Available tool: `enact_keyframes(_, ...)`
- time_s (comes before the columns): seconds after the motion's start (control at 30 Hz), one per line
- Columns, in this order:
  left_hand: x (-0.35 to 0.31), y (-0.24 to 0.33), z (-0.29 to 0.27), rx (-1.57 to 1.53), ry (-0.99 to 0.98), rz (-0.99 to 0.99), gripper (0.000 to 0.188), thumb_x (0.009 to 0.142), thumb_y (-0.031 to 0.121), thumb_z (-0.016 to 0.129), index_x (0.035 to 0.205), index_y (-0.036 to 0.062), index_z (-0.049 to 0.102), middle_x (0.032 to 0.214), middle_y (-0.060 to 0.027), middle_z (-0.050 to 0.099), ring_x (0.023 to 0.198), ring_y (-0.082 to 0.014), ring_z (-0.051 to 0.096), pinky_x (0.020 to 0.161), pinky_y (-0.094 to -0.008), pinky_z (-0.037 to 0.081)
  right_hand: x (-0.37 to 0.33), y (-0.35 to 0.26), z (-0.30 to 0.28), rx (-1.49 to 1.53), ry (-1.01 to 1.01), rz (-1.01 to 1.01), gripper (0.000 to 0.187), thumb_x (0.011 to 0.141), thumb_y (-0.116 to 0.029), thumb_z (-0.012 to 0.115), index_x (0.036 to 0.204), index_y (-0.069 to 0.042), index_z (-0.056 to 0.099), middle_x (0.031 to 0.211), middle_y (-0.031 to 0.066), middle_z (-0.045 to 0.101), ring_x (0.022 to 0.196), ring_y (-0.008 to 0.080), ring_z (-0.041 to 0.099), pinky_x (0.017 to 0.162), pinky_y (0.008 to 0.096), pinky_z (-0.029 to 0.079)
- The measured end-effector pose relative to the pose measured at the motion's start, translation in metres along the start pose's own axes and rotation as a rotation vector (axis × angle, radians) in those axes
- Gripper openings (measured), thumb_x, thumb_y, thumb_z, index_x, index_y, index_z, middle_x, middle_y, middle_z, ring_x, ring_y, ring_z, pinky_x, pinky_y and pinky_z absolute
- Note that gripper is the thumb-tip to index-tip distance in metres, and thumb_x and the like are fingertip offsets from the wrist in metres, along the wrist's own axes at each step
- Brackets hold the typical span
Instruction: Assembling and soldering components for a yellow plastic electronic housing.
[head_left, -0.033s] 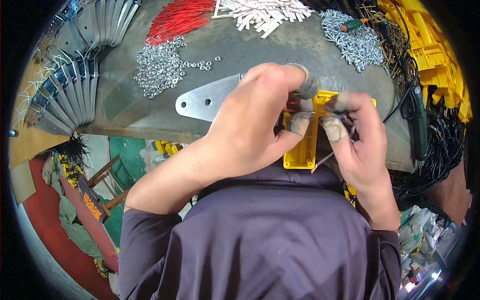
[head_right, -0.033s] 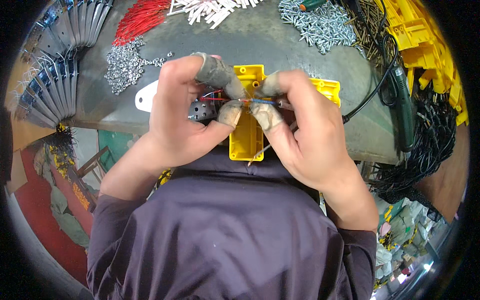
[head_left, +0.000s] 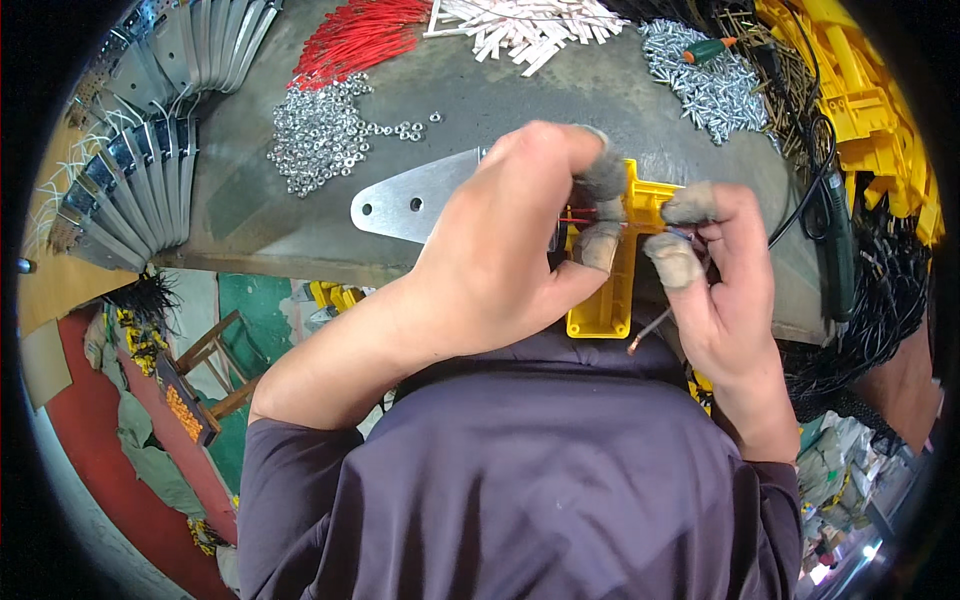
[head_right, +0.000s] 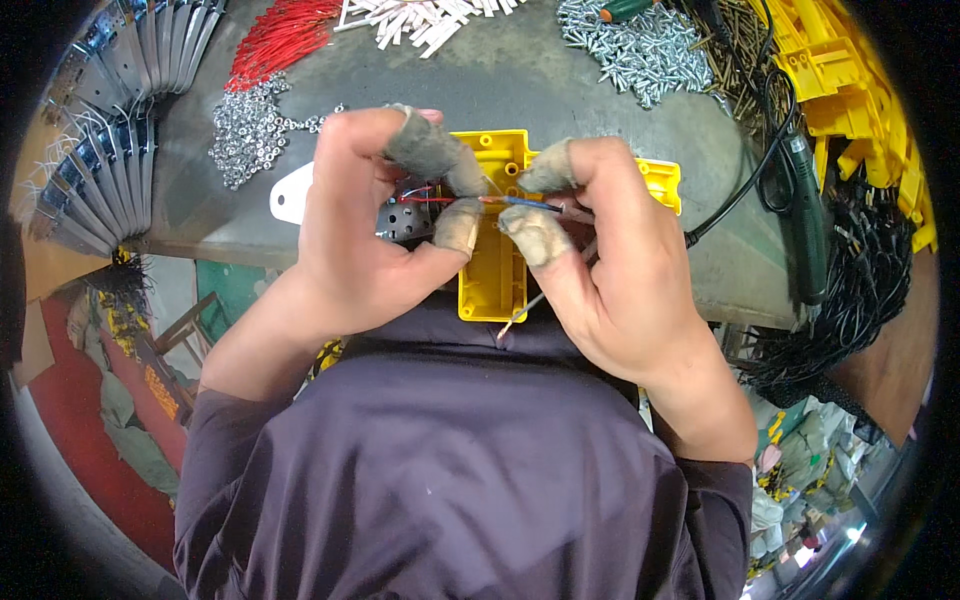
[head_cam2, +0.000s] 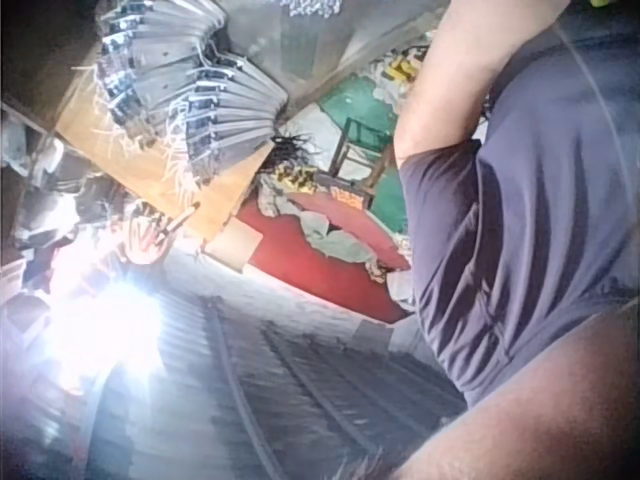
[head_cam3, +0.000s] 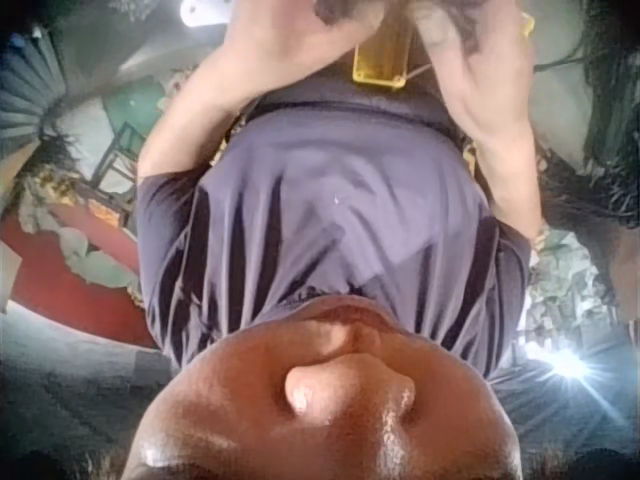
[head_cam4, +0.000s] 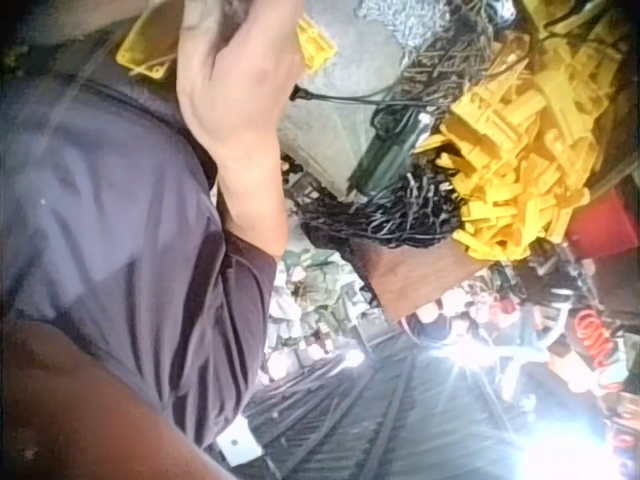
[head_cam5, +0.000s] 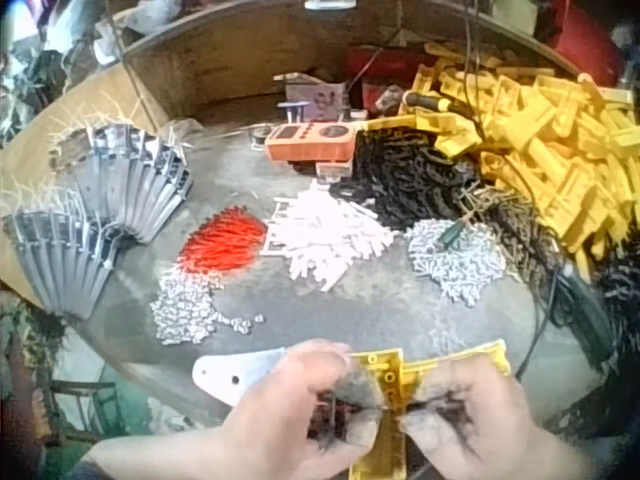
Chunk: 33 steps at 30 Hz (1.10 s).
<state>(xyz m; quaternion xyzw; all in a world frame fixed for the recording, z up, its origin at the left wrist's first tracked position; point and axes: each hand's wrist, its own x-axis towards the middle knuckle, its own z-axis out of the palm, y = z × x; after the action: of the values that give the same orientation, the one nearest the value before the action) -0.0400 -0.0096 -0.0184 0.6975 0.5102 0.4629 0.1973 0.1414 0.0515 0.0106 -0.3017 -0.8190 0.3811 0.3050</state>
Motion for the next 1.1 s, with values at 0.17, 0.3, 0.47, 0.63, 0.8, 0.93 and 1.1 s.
enact_keyframes(0.17,0.004,0.002,-0.002,-0.159,-0.010,-0.183,0.054,0.069,-0.008,0.065,0.113,-0.0007,0.035,0.095,-0.0072,0.051,0.091,-0.0159,0.058,0.096,-0.0370,0.045,-0.002,0.010,-0.006,-0.179,-0.030,-0.234,0.020,0.072,0.007,0.063,0.089,0.002,0.055,0.078,0.0119,0.057,0.064,0.0249,0.058,0.057,0.0318,0.047)
enact_keyframes(0.3,0.006,0.002,-0.005,-0.227,-0.056,-0.181,0.051,0.071,-0.008,0.062,0.113,0.0002,0.034,0.095,-0.0075,0.051,0.090,-0.0146,0.057,0.091,-0.0329,0.046,0.002,0.006,-0.002,-0.132,-0.002,-0.134,0.021,0.070,0.007,0.064,0.089,0.001,0.058,0.077,0.0108,0.059,0.060,0.0199,0.058,0.054,0.0297,0.046)
enact_keyframes(0.47,0.007,0.002,-0.004,-0.254,-0.060,-0.218,0.050,0.071,-0.007,0.062,0.113,0.0000,0.035,0.097,-0.0076,0.051,0.089,-0.0133,0.056,0.082,-0.0288,0.046,-0.001,0.009,0.008,0.026,0.062,-0.010,0.021,0.069,0.003,0.066,0.090,0.001,0.061,0.070,0.0059,0.058,0.056,0.0120,0.054,0.051,0.0269,0.044)
enact_keyframes(0.63,0.007,0.001,-0.005,-0.225,-0.041,-0.169,0.052,0.072,-0.007,0.061,0.116,-0.0006,0.036,0.101,-0.0077,0.051,0.090,-0.0128,0.055,0.080,-0.0268,0.046,-0.002,0.004,0.010,0.066,0.067,0.128,0.022,0.069,0.001,0.066,0.090,0.001,0.062,0.064,0.0002,0.051,0.055,0.0063,0.045,0.050,0.0216,0.039)
enact_keyframes(0.8,0.006,0.000,-0.004,-0.259,-0.040,-0.168,0.053,0.073,-0.007,0.063,0.119,-0.0009,0.036,0.103,-0.0078,0.051,0.092,-0.0127,0.056,0.080,-0.0265,0.046,-0.004,0.006,0.011,0.118,0.099,0.172,0.022,0.068,0.001,0.066,0.090,0.001,0.062,0.063,-0.0018,0.047,0.056,0.0042,0.041,0.050,0.0200,0.036)
enact_keyframes(0.93,0.007,0.001,-0.007,-0.235,-0.025,-0.144,0.052,0.074,-0.007,0.064,0.118,-0.0008,0.036,0.104,-0.0081,0.052,0.092,-0.0129,0.057,0.080,-0.0266,0.046,-0.002,0.005,0.010,0.111,0.093,0.143,0.022,0.068,0.002,0.066,0.090,0.001,0.062,0.063,-0.0012,0.049,0.056,0.0039,0.043,0.051,0.0202,0.038)
enact_keyframes(1.1,0.013,0.006,-0.012,-0.316,-0.101,-0.259,0.048,0.073,-0.007,0.060,0.114,0.0003,0.035,0.099,-0.0061,0.049,0.091,-0.0120,0.054,0.081,-0.0263,0.046,-0.001,0.007,0.007,0.020,0.043,0.024,0.020,0.071,0.003,0.064,0.090,0.002,0.062,0.070,0.0055,0.059,0.058,0.0117,0.055,0.054,0.0235,0.044)
